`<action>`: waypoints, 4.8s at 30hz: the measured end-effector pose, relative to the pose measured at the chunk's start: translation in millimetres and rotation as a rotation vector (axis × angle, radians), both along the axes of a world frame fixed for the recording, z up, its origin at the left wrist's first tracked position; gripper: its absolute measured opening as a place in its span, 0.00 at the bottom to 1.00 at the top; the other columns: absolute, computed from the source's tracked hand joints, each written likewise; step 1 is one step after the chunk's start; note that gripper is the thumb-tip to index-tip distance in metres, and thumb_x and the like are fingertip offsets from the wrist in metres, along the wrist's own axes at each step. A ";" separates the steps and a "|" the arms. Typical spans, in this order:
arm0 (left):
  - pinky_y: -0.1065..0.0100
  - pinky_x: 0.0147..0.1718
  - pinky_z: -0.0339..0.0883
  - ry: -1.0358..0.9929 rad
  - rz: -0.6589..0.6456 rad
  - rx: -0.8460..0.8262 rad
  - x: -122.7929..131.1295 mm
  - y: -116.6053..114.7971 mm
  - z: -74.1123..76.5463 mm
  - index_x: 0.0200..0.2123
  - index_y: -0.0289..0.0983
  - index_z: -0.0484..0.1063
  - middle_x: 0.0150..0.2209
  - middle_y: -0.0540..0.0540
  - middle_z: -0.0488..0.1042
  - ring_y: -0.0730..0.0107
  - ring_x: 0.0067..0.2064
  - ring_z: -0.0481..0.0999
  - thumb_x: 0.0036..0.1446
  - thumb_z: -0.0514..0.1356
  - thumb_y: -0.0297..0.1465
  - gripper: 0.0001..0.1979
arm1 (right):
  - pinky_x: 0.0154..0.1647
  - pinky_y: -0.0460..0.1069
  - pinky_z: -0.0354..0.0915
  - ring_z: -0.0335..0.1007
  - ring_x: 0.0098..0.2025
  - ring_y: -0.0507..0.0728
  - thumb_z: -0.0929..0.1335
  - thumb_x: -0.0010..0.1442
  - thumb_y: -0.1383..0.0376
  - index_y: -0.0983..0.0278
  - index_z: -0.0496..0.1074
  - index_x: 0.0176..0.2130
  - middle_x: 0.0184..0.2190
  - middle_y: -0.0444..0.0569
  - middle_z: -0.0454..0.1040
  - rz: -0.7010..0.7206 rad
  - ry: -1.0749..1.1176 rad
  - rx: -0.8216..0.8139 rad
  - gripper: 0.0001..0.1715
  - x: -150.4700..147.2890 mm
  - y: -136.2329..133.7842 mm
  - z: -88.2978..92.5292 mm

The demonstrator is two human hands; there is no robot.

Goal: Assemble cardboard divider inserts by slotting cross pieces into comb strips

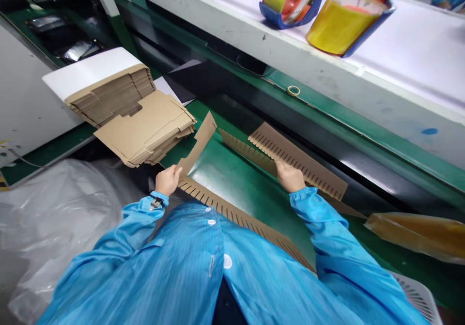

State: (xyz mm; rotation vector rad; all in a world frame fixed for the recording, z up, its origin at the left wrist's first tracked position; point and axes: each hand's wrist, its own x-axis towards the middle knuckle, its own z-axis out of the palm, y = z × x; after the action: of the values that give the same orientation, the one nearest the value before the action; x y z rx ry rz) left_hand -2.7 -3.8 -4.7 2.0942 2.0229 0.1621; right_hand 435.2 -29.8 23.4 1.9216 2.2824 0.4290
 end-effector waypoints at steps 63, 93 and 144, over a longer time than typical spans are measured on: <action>0.66 0.31 0.62 0.118 -0.084 -0.067 1.9 11.3 20.6 0.41 0.35 0.75 0.35 0.38 0.80 0.53 0.40 0.80 0.67 0.49 0.38 0.17 | 0.30 0.45 0.61 0.75 0.37 0.56 0.59 0.59 0.75 0.70 0.77 0.49 0.42 0.59 0.80 0.144 0.075 0.112 0.24 5.9 20.9 -16.3; 0.60 0.51 0.68 0.253 -0.240 -0.462 24.5 62.5 46.0 0.50 0.34 0.74 0.53 0.35 0.76 0.51 0.56 0.75 0.70 0.44 0.39 0.23 | 0.55 0.58 0.68 0.71 0.56 0.67 0.68 0.59 0.57 0.69 0.71 0.58 0.56 0.61 0.73 -0.079 0.433 -0.574 0.31 -77.3 -82.1 59.2; 0.61 0.56 0.70 -0.672 0.622 0.145 -174.9 123.0 47.1 0.57 0.30 0.62 0.55 0.33 0.73 0.59 0.56 0.75 0.52 0.70 0.32 0.32 | 0.48 0.57 0.74 0.78 0.46 0.63 0.62 0.68 0.57 0.62 0.75 0.42 0.44 0.57 0.80 -0.090 0.811 0.162 0.16 -208.4 -111.4 30.8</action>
State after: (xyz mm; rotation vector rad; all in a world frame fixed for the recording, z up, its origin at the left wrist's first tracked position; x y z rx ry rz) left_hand -177.6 119.2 42.5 1.1425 2.1433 0.9838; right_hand 226.8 -141.3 54.2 2.6183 2.6250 -0.2479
